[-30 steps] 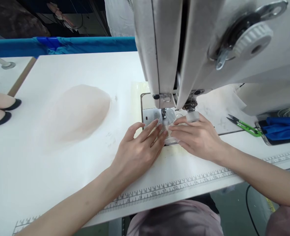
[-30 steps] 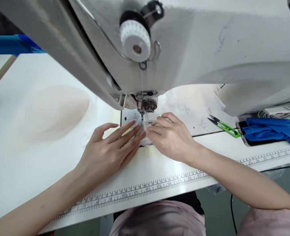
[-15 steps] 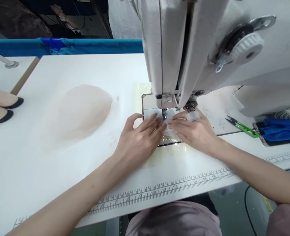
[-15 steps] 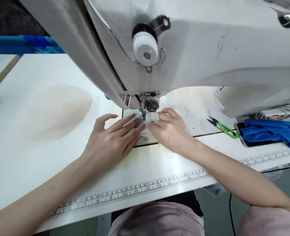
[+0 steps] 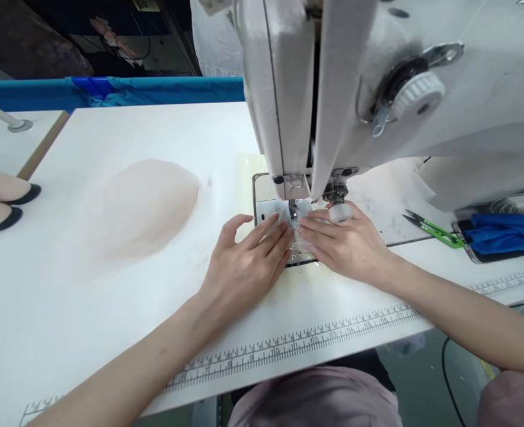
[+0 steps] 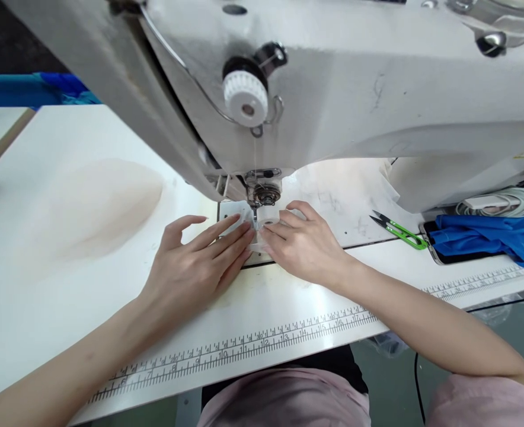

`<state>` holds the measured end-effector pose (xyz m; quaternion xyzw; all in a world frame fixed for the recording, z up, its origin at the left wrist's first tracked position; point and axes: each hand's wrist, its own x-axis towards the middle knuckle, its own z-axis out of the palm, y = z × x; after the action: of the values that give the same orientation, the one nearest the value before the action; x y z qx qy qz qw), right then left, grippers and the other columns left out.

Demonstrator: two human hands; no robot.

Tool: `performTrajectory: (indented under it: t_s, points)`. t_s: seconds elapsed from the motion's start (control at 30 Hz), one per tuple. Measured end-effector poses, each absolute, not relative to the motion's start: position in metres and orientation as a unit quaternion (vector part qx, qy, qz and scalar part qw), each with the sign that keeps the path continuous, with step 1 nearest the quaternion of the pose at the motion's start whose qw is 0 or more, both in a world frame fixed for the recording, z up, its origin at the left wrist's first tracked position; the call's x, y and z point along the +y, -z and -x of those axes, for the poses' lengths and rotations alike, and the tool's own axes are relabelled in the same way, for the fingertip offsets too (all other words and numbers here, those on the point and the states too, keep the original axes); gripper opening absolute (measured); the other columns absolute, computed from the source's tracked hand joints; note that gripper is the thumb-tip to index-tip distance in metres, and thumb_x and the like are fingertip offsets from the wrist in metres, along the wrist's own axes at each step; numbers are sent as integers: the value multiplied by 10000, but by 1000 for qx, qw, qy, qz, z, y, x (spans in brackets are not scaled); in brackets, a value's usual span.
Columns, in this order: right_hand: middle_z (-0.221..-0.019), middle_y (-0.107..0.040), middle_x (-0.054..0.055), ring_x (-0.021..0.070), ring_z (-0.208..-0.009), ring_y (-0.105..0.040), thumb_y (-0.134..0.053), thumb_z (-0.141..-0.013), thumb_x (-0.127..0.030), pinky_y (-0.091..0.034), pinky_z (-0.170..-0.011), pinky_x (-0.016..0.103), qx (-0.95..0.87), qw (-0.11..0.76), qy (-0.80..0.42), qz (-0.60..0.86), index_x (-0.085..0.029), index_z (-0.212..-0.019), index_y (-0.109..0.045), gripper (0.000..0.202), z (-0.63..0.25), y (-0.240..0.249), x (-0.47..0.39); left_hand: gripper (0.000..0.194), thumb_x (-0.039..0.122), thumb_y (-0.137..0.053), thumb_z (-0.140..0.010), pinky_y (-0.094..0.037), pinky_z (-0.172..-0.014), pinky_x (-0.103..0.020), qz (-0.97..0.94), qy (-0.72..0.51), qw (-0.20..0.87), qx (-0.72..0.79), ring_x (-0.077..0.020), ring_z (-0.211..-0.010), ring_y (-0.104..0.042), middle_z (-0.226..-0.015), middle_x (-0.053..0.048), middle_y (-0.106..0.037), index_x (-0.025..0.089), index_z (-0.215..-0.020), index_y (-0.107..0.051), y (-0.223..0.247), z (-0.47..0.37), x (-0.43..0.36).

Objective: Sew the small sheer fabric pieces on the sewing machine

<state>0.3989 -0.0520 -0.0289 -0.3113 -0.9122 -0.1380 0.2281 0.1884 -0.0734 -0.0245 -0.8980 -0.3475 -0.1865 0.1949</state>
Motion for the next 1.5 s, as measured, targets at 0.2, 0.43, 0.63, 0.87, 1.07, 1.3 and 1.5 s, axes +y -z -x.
performTrajectory:
  t_s: [0.2,0.43,0.63,0.87,1.07,1.3,1.5]
  points:
    - [-969,-751,44,174,-858,-641,-483,-952,-211,-385,-894,376,-913,222,138,313,-148,-1016,-702,237,-399,30,-50,201,172,-544,-922,-393,-921,-424,898,191,190,-348,-219,-1094,-644,-1089,-62,-724,142,-1095,-642,23,-189,-70]
    - [-975,-750,33,174,-902,-631,-450,-975,-228,-385,-927,377,-909,200,155,331,-160,-1013,-704,266,-398,30,-49,241,168,-530,-921,-388,-938,-444,899,199,162,-355,-240,-1109,-636,-1122,-59,-713,180,-1138,-636,26,-187,-66]
    - [-944,-754,15,185,-906,-624,-451,-977,-253,-363,-965,390,-907,177,167,343,-189,-944,-724,282,-397,30,-45,214,180,-535,-922,-388,-931,-433,894,205,177,-357,-226,-1078,-652,-1097,-65,-721,155,-1102,-648,28,-188,-61]
    - [-911,-753,30,192,-962,-613,-459,-966,-225,-342,-1004,390,-908,178,162,343,-189,-850,-729,296,-397,29,-45,212,185,-533,-925,-382,-924,-422,892,209,184,-357,-213,-1075,-654,-1094,-54,-723,147,-1103,-641,28,-188,-59]
    - [-939,-752,15,190,-944,-617,-455,-969,-237,-367,-984,394,-906,173,171,346,-193,-847,-724,298,-397,30,-44,225,191,-518,-929,-395,-918,-432,892,204,182,-360,-225,-1100,-643,-1104,-53,-717,172,-1119,-636,29,-188,-59]
    - [-1038,-737,35,193,-996,-626,-418,-982,-211,-374,-984,403,-910,172,155,345,-176,-937,-713,301,-398,32,-43,247,170,-523,-917,-401,-920,-456,894,209,164,-361,-240,-1102,-640,-1123,-50,-711,193,-1134,-640,28,-188,-60]
    - [-1034,-738,38,182,-1012,-633,-439,-972,-201,-376,-982,392,-907,191,153,343,-173,-953,-712,275,-396,36,-42,236,166,-523,-917,-399,-920,-444,893,204,167,-364,-230,-1103,-639,-1130,-54,-707,189,-1116,-647,27,-189,-61]
